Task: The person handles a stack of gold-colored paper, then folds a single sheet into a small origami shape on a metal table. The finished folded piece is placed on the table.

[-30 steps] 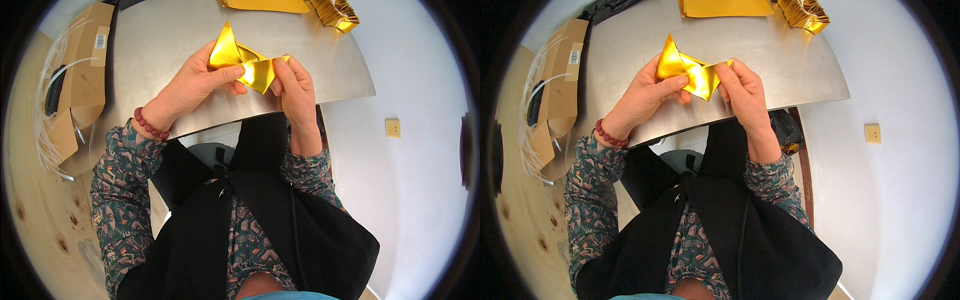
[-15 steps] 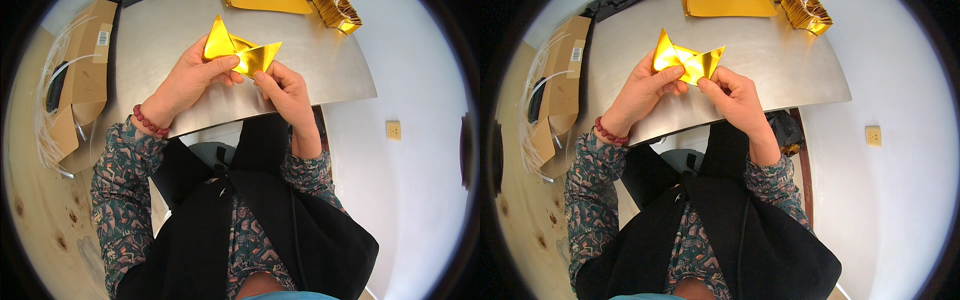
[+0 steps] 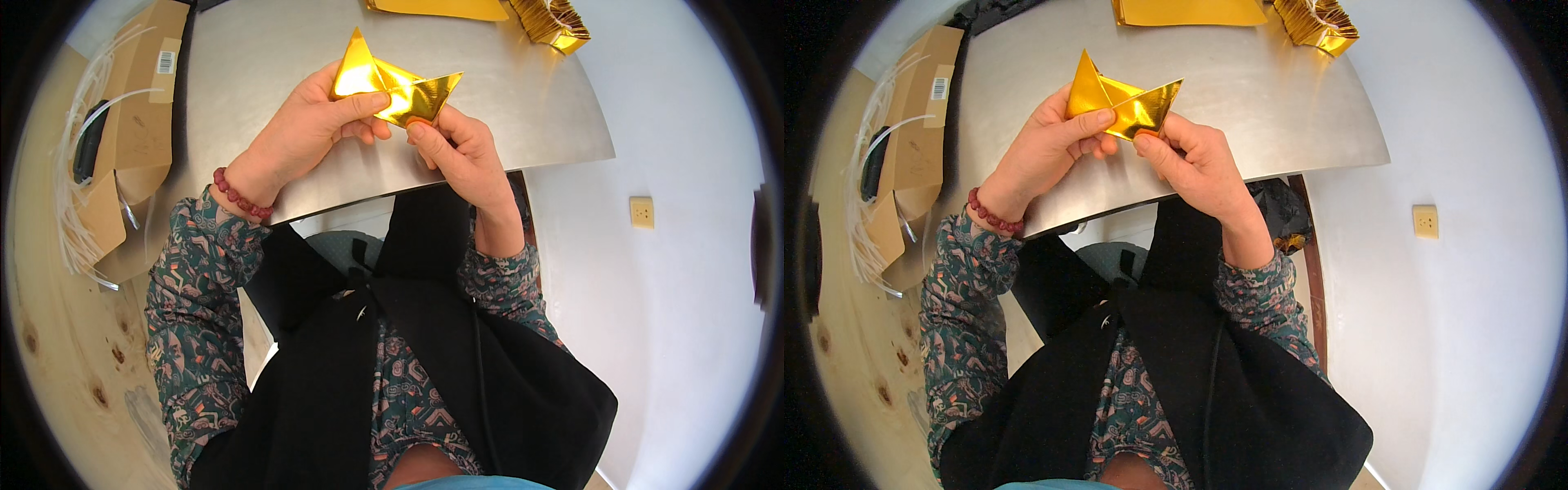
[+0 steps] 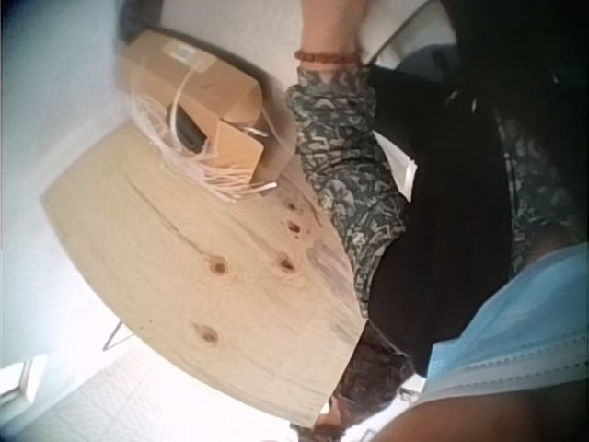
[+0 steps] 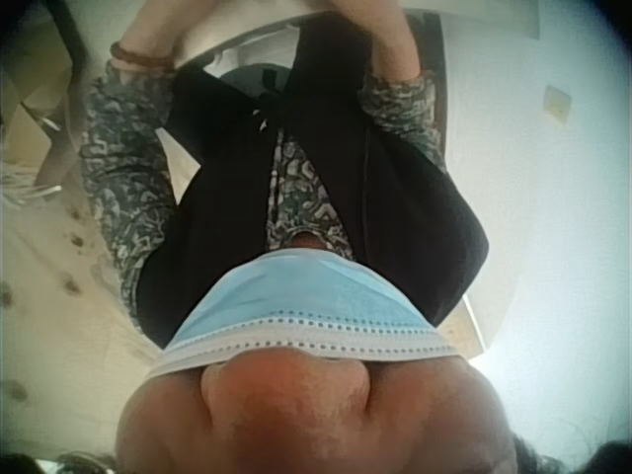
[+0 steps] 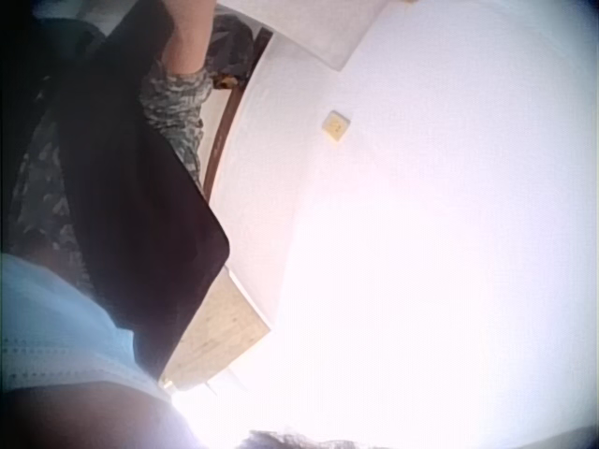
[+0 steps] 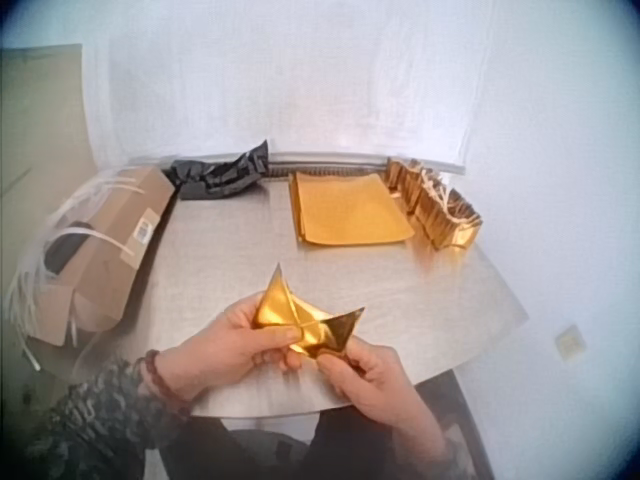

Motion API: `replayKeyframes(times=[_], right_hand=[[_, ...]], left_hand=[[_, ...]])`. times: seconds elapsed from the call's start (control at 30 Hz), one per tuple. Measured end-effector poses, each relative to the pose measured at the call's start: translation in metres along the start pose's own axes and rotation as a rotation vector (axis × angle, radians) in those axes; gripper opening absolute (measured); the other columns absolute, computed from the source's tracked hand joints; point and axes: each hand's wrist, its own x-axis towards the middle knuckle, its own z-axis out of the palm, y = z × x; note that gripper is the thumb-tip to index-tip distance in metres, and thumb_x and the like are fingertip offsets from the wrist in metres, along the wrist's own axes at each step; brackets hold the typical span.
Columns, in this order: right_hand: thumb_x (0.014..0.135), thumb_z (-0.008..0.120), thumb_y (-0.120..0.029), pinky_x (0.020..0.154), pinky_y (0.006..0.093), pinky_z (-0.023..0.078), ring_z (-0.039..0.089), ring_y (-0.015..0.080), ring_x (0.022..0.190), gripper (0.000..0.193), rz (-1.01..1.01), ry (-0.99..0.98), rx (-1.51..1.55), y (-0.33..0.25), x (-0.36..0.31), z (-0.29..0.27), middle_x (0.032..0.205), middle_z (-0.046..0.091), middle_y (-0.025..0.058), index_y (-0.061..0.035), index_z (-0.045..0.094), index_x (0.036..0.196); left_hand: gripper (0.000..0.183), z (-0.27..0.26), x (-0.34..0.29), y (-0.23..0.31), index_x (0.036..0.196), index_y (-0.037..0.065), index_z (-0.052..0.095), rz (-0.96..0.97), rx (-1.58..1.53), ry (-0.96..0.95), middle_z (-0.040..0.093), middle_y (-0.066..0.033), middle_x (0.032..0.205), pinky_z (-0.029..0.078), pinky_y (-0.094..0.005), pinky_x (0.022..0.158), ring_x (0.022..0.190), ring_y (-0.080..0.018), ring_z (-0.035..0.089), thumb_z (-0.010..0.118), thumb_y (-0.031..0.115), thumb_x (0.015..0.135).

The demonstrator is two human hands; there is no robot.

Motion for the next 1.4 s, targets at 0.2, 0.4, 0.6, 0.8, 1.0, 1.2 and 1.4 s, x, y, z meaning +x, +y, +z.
replayKeyframes(times=[0.2,0.4,0.6,0.8,1.0,1.2,1.4], right_hand=[[0.108,0.07,-0.022,0.054,0.0217,0.033,0.043,0.0005,0.063,0.023,0.014,-0.044,0.073,-0.001,0.0,-0.004,0.071,0.052,-0.0082,-0.0047,0.068,0.093],[0.109,0.068,-0.022,0.054,0.0213,0.031,0.04,0.0004,0.061,0.024,-0.032,0.012,0.048,0.004,-0.001,-0.006,0.068,0.05,-0.0085,-0.006,0.067,0.091],[0.108,0.069,-0.02,0.056,0.0212,0.033,0.041,0.0005,0.063,0.022,-0.064,0.141,0.091,0.009,-0.001,-0.002,0.072,0.053,-0.0076,-0.0048,0.066,0.092],[0.097,0.079,-0.007,0.075,0.0279,0.048,0.058,0.0135,0.087,0.008,-0.574,0.588,-0.529,0.0,0.008,0.008,0.101,0.068,0.0028,-0.0061,0.073,0.102],[0.083,0.086,-0.007,0.116,0.0465,0.041,0.046,0.0353,0.144,0.037,-0.622,0.372,-0.937,-0.008,0.027,0.012,0.143,0.065,0.0087,-0.014,0.08,0.119],[0.08,0.088,-0.011,0.112,0.0471,0.043,0.05,0.0387,0.139,0.023,-0.631,0.359,-0.838,0.004,0.037,0.009,0.132,0.067,0.0088,-0.0116,0.073,0.097],[0.083,0.083,-0.005,0.109,0.0482,0.045,0.055,0.0393,0.132,0.017,-0.59,0.439,-0.703,0.009,0.038,0.008,0.122,0.069,0.0093,-0.0093,0.068,0.089]], left_hand=[[0.04,-0.002,-0.003,0.002,0.139,0.0,0.058,0.025,0.015,0.017,0.072,-0.0077,0.116,0.061,-0.0224,0.077,0.09,-0.012,0.075,0.072,0.018,0.106],[0.043,-0.002,0.001,0.006,0.143,-0.001,0.055,-0.029,-0.061,0.013,0.071,-0.0112,0.122,0.064,-0.0237,0.083,0.098,-0.0153,0.077,0.071,0.015,0.106],[0.044,0.007,0.001,0.004,0.148,-0.002,0.051,-0.007,-0.16,0.047,0.07,-0.0138,0.128,0.066,-0.0244,0.089,0.105,-0.0177,0.078,0.066,0.013,0.109],[0.047,-0.006,0.002,0.009,0.15,-0.002,0.049,0.005,0.044,0.125,0.071,-0.0152,0.128,0.066,-0.024,0.089,0.105,-0.0172,0.078,0.066,0.013,0.109],[0.047,-0.006,-0.002,0.005,0.147,-0.002,0.052,0.026,0.102,0.08,0.073,-0.0145,0.124,0.065,-0.0241,0.09,0.104,-0.0169,0.079,0.068,0.018,0.108],[0.042,-0.01,0.0,0.006,0.139,0.0,0.058,-0.008,0.044,0.1,0.073,-0.0131,0.12,0.065,-0.0267,0.091,0.103,-0.0187,0.079,0.06,0.033,0.113],[0.034,-0.007,0.002,0.004,0.136,0.002,0.059,0.022,0.059,0.15,0.073,-0.0126,0.118,0.066,-0.0269,0.086,0.1,-0.0199,0.08,0.054,0.029,0.116]])
